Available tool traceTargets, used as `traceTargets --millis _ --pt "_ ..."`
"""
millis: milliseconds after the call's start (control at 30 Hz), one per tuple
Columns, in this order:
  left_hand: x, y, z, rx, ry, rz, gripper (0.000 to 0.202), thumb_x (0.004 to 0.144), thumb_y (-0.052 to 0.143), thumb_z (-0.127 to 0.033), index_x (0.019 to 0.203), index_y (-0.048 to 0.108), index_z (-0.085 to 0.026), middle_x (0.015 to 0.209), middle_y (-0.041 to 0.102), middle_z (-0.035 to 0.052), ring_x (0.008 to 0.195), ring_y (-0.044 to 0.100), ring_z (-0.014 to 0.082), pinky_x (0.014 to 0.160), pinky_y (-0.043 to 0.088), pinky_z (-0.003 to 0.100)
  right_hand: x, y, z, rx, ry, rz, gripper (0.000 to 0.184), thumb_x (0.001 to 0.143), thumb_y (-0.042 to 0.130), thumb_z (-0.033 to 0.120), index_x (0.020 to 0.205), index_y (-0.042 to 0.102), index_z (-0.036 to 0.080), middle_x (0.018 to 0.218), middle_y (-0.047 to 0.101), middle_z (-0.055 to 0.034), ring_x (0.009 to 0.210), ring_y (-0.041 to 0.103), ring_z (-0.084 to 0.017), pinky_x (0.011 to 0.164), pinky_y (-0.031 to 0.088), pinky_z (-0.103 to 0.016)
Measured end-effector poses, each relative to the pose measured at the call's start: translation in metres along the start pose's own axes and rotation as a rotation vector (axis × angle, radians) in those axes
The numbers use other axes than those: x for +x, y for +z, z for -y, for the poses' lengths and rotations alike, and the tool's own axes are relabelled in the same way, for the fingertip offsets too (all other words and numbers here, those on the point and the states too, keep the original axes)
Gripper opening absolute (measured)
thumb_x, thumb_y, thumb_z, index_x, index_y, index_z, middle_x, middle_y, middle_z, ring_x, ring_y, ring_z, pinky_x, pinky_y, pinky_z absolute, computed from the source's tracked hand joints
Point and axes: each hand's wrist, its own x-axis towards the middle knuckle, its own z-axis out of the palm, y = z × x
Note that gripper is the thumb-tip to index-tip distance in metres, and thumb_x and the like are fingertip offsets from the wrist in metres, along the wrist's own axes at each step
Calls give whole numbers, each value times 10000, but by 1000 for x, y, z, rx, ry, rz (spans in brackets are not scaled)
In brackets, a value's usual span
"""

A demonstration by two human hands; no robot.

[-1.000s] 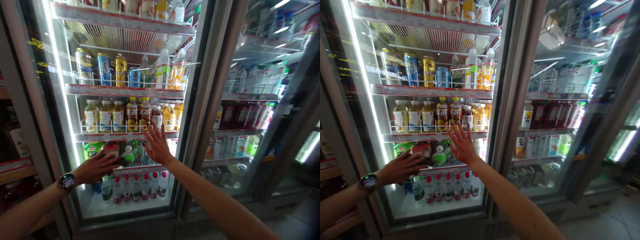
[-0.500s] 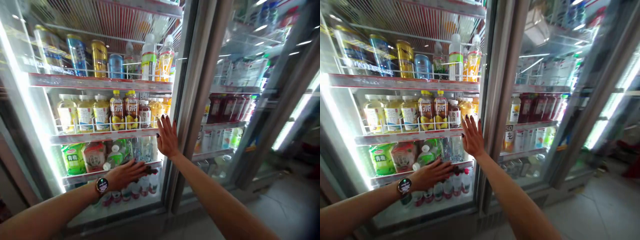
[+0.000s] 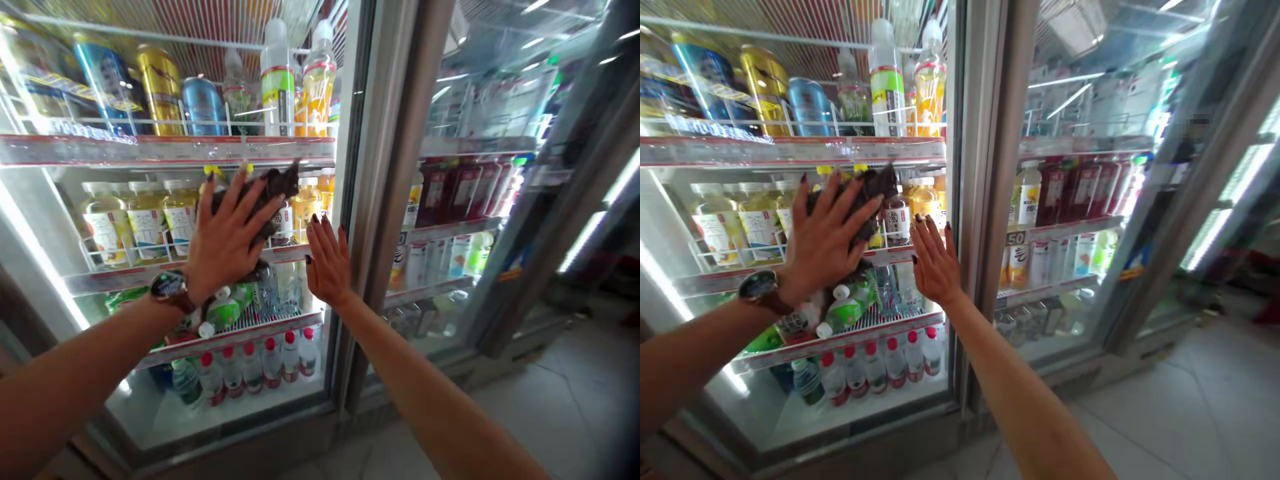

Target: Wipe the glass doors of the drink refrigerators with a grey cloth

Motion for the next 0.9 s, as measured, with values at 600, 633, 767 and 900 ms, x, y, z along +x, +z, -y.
traceTargets --millis 600,633,767,900 --pt "-8 -34 59 -31 -20 -6 592 1052 500 -393 1602 385 -207 1750 230 64 1624 166 358 1258 102 721 -2 -1 4 18 89 42 767 1041 291 244 1685 -118 316 1787 155 -12 1644 179 -272 1337 201 -610" --pt "-8 -31 53 -22 -66 -42 619 1038 524 -406 1606 380 -207 1756 211 71 1628 149 361 1266 100 711 -2 -1 4 15 82 25 757 1042 289 243 1689 -97 317 1788 152 -6 1644 180 -269 1338 206 -603" --pt "-84 9 -3 -45 135 109 708 961 634 -378 1617 376 -303 1743 268 49 1634 195 308 1330 134 613 -3 1 3 -9 81 17 746 1041 284 247 1695 -70 309 1785 163 -10 1645 176 -269 1336 210 -603" --pt "-186 40 -31 -162 540 333 714 889 632 -219 1574 459 -318 1693 378 -11 1600 309 199 1333 259 432 -3 2 3 -13 94 53 776 1029 284 243 1685 -127 302 1779 190 -35 1642 189 -274 1330 197 -627"
